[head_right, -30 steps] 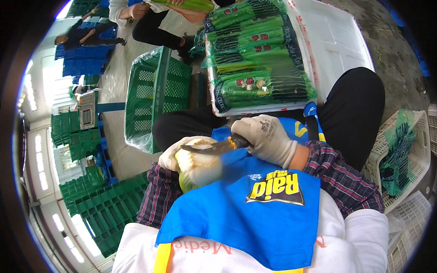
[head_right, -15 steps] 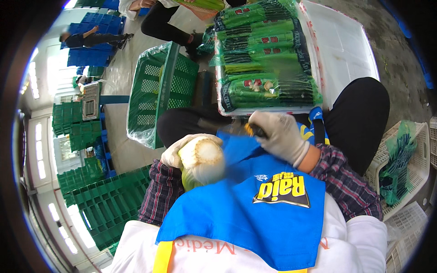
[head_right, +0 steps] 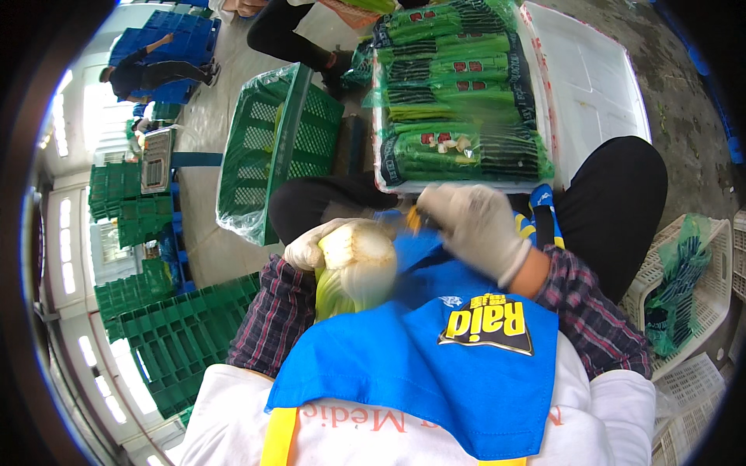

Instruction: The person trims celery stalks using a small knife, cutting off the base and leafy tops. They place the trimmed stalks into a green plastic crate. The task is performed while seated on the floor in a warehouse-like setting.

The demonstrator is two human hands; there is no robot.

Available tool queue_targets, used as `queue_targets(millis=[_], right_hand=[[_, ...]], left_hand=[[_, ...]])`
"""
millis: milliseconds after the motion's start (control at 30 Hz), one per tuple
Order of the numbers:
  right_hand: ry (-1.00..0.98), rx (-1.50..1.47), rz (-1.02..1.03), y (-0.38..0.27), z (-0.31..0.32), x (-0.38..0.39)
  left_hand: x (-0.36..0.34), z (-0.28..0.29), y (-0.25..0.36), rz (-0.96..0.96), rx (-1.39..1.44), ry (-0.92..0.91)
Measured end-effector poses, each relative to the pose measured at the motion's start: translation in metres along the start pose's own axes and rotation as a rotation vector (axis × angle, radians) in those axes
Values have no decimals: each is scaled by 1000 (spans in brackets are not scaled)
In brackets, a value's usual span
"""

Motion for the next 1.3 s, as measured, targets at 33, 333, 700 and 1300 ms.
queue_targets(millis=[33,333,700,1300], right_hand=[[-91,-5,-261,28,-10,1],[-89,-963,-755,28,-9,-10],[-72,-1298,-1133,34,-118,-16],[-64,-1039,-677,-22,-54,-115]], left_hand=[[0,-2,-2,16,-6,-31],[14,28,39,-164,-35,194],[-26,48,61,-86,192,370],[112,57,-3,-316,29,450]])
Point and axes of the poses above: each hand's wrist, its own x-axis away from the middle knuckle, its own z-axis out of the back of the hand, y = z × x, the point moved 8 cm from there along -x, towards the middle knuckle, and after that the axes turned 9 degrees about y, right-handed, at the moved point
